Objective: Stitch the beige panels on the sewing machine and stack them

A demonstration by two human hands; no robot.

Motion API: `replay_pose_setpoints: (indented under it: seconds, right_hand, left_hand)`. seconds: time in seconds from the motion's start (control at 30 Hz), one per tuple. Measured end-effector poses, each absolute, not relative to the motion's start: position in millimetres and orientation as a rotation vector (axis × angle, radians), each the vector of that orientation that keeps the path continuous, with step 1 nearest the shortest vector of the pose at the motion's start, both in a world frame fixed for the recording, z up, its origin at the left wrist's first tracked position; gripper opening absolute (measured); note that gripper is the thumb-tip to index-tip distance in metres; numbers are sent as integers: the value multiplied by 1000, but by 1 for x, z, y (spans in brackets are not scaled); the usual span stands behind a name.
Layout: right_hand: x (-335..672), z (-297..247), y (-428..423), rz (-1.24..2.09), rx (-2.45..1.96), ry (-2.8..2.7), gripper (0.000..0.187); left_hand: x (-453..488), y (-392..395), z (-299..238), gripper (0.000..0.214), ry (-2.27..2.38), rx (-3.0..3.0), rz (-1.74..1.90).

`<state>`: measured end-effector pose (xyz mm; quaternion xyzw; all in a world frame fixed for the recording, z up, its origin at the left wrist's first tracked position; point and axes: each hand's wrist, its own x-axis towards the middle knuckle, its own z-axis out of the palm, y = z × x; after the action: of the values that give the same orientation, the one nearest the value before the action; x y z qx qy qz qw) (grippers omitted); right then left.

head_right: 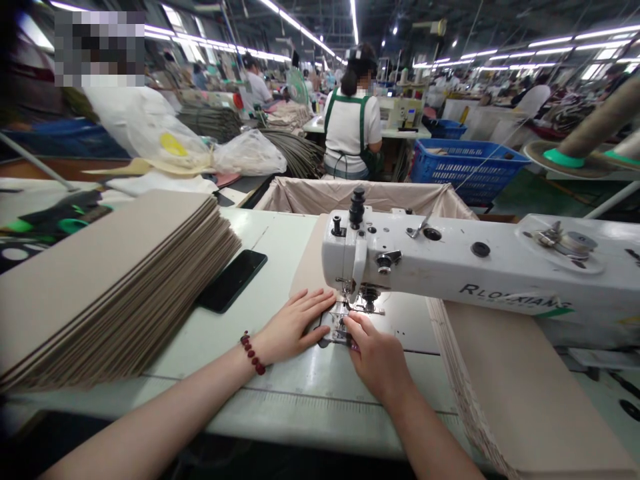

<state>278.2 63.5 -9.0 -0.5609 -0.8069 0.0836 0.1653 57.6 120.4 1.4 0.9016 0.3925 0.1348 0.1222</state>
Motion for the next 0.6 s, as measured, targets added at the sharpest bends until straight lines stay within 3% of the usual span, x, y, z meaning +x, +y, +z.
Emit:
replay_pose_setpoints:
  seconds: [0.2,0.6]
  right_hand:
    - [278,-10,63,233,-1614,-2288,50]
    - [273,6,55,189,-1671,-2291,44]
  left_hand:
    - [58,119,2,53,1143,2640,436]
    - [61,119,-2,67,1301,2743,446]
